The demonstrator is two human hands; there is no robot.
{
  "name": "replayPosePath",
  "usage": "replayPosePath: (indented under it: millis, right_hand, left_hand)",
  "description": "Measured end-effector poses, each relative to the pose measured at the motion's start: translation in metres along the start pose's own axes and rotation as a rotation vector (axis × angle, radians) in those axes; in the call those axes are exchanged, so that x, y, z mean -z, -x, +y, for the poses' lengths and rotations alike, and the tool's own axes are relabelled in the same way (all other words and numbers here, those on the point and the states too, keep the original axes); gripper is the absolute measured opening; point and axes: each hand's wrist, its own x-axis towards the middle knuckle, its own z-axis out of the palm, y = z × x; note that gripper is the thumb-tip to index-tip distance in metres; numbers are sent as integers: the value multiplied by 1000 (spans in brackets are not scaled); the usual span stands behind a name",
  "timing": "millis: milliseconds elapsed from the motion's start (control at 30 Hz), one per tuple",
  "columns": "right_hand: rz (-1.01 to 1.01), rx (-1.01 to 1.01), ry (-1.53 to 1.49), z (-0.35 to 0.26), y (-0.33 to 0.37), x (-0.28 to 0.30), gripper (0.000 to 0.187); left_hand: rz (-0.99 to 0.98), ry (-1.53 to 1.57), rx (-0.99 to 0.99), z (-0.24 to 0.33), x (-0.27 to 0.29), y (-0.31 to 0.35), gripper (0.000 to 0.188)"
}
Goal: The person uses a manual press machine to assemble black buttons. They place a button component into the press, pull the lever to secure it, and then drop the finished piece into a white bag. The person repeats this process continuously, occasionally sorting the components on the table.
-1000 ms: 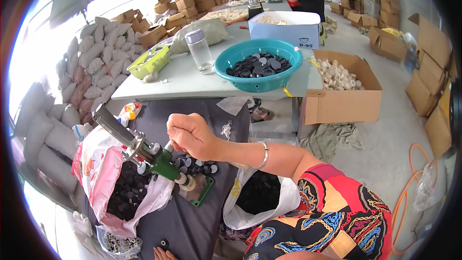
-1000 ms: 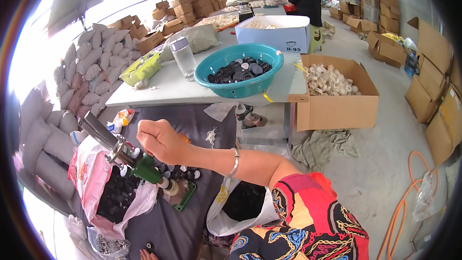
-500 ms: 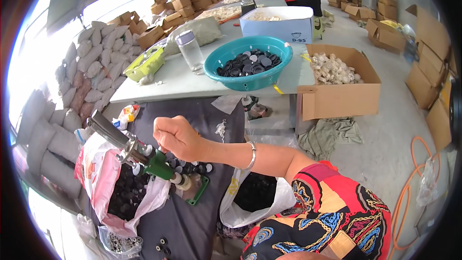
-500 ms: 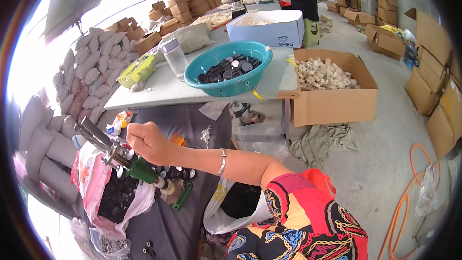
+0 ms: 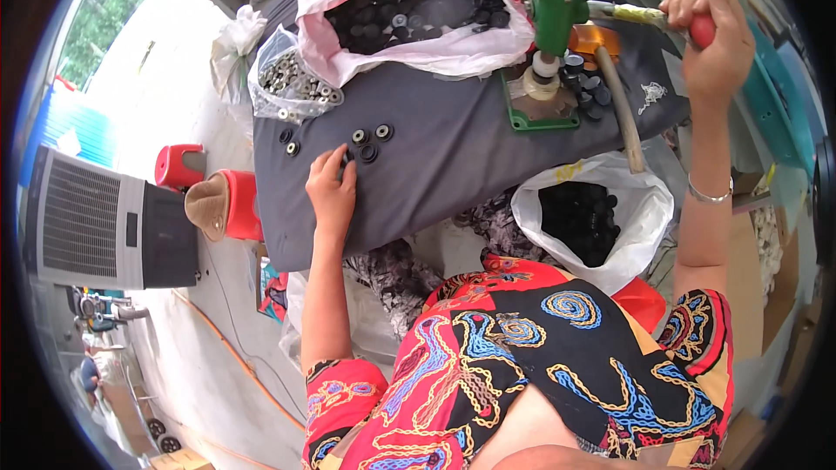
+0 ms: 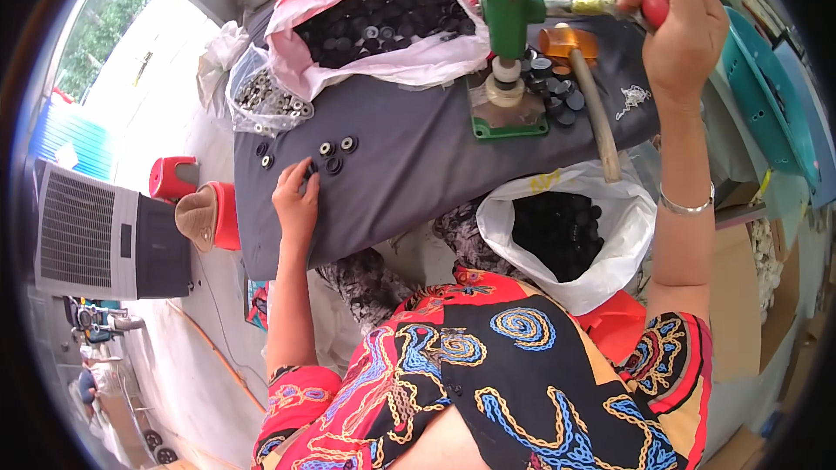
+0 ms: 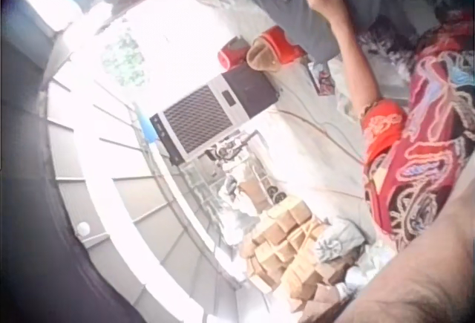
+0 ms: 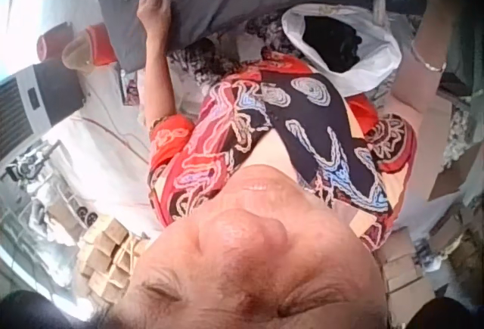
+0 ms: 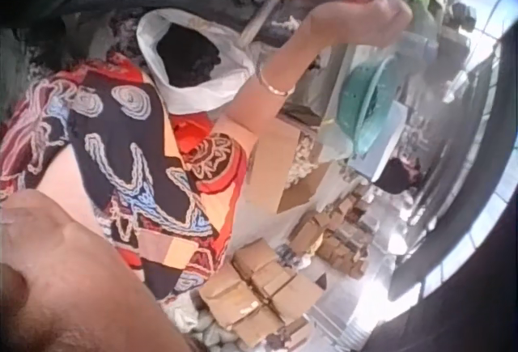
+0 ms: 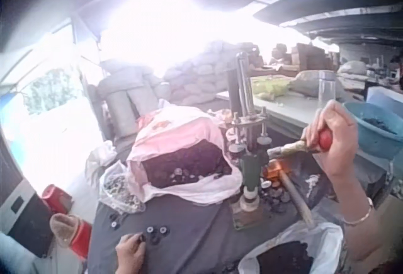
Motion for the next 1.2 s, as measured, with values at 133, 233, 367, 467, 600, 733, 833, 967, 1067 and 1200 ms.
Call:
replayPosePath:
  millis: [133,233,367,467,600,733,833,967,1067,1200]
  right_hand:
    - [0,31,75,-1,-1,-9,21]
    - [16,5,104,-2,0,-8,21]
    - [-24,25,89,-10,6,-1,24]
    - [34,57,99,0,7,-11,21]
    - [47,150,33,25,0,-17,17]
    - [88,2,35,-4,4,-14,19]
    - [89,-15,83,-7,3,-16,19]
    - [116,15,71,-9,4,-14,19]
    - [146,40,64,-7,2,-19,19]
    - [148,48,50,-4,2,-21,21]
  left_hand:
    - [11,156,61,-12,-19,-21,33]
    - [-60,83,16,-28,-30,-31,32]
    - [-154,47,-74,-22,-38,-43,30]
    - [-164,-120,-98,-23,-23,-31,29]
    - [-172,-49,-117,-52,-20,-23,30]
    - [-111,-47,-197,-27,-31,-38,31]
    - [-127,-37,-150,-20,-28,-35,30]
    - [-105,47,-184,-21,-32,-32,29]
    - [-105,34,-194,-20,-27,-30,29]
    - [-133,51,-176,-24,-25,-30,30]
